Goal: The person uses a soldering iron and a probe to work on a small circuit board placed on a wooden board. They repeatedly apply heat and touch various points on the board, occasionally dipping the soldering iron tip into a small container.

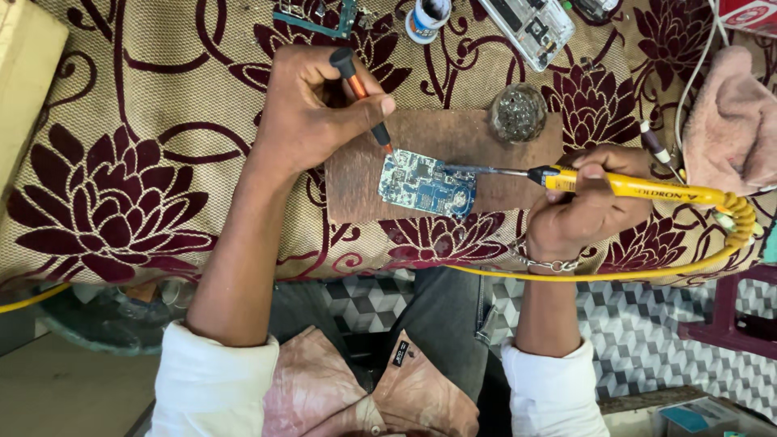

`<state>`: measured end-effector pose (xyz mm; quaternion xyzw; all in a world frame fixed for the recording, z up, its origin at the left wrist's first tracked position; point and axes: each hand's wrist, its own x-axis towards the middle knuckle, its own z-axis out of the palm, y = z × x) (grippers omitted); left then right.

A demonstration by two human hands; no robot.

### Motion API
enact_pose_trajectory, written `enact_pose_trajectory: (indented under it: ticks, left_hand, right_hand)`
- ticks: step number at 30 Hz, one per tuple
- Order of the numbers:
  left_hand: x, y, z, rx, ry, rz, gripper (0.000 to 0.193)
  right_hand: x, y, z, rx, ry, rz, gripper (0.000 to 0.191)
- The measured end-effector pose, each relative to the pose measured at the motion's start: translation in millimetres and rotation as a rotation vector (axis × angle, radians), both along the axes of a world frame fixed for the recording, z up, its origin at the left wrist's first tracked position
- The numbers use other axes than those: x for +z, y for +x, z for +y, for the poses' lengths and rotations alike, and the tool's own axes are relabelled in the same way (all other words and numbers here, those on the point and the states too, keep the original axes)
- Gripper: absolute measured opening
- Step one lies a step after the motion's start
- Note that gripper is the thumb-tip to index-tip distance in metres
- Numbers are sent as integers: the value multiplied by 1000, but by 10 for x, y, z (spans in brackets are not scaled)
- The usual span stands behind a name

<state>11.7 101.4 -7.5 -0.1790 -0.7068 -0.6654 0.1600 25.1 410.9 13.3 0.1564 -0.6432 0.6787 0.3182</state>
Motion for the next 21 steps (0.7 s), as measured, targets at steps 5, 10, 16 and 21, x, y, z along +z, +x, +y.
enact_pose_trajectory:
  ticks: [5, 10, 16, 21]
  left_hand:
    - [10, 7, 4, -5, 18, -11, 15]
    - [-8, 0, -7, -1, -6, 4, 16]
    - [-27, -22, 31, -7, 10, -25, 17]
    - [-15, -11, 29, -28, 33, 16, 18]
  right_hand:
    - [110, -56, 22, -76, 257, 11, 19]
    - [138, -237, 50, -151, 546, 157, 21]
    - [82, -122, -44, -64, 251, 61, 24]
    - [100, -85, -78, -69, 204, 128, 21]
